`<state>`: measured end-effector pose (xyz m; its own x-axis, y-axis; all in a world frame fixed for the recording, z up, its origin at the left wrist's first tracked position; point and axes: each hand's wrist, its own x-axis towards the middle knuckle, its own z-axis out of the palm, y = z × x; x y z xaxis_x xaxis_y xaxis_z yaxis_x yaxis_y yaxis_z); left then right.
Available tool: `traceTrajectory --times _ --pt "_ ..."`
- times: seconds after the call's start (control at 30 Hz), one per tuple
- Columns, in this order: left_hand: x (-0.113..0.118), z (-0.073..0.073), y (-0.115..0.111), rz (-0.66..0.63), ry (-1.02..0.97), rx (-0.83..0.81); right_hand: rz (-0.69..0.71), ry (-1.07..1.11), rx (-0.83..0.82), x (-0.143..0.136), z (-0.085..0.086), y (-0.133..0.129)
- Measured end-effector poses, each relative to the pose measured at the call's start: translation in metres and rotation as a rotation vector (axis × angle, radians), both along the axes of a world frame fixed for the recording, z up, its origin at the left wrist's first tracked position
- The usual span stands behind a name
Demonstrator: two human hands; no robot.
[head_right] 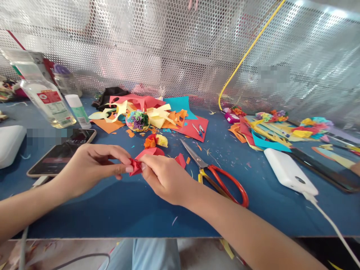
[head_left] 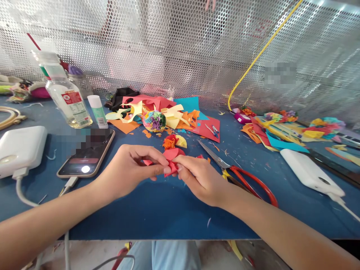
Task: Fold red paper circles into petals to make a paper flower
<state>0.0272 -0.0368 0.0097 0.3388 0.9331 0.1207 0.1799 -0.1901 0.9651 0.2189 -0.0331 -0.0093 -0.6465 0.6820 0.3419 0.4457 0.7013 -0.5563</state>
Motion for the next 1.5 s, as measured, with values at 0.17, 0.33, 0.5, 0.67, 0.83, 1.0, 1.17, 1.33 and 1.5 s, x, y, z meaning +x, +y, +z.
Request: traceTrajectory --times 0.17,0.33,0.5,0.67,0.83,1.0,1.17,1.33,1.5 --pt "-0.001 0.002 -0.004 -0.050 0.040 0.089 0.007 0.008 0.005 -0.001 0.000 -0.001" --pt "-0.002 0.001 -0.004 -0.038 0.032 0.017 0.011 -0.009 -0.005 -0.001 0.000 0.000" --pt "0.001 -0.002 -0.001 -0.058 -0.003 -0.128 -0.005 -0.018 -0.046 -0.002 0.001 -0.002" --pt "-0.003 -0.005 -0.003 0.074 0.217 0.538 -0.046 0.172 -0.380 -0.003 0.000 0.000" --pt "-0.007 -0.004 -0.001 -0.148 0.616 0.943 0.019 0.366 -0.707 -0.004 -0.003 0.004" --pt "-0.004 -0.001 0.000 -0.092 0.472 0.571 -0.095 0.257 -0.345 -0.003 0.001 0.000" --pt "-0.003 -0.004 0.004 -0.082 0.322 -0.053 -0.032 0.185 -0.321 -0.001 0.001 0.002" --pt "-0.001 -0.009 0.006 -0.120 0.624 -0.062 -0.069 -0.048 -0.280 -0.005 -0.007 0.006" --pt "0.002 -0.012 0.008 -0.085 0.706 0.093 -0.084 -0.121 -0.141 -0.008 -0.012 0.010"
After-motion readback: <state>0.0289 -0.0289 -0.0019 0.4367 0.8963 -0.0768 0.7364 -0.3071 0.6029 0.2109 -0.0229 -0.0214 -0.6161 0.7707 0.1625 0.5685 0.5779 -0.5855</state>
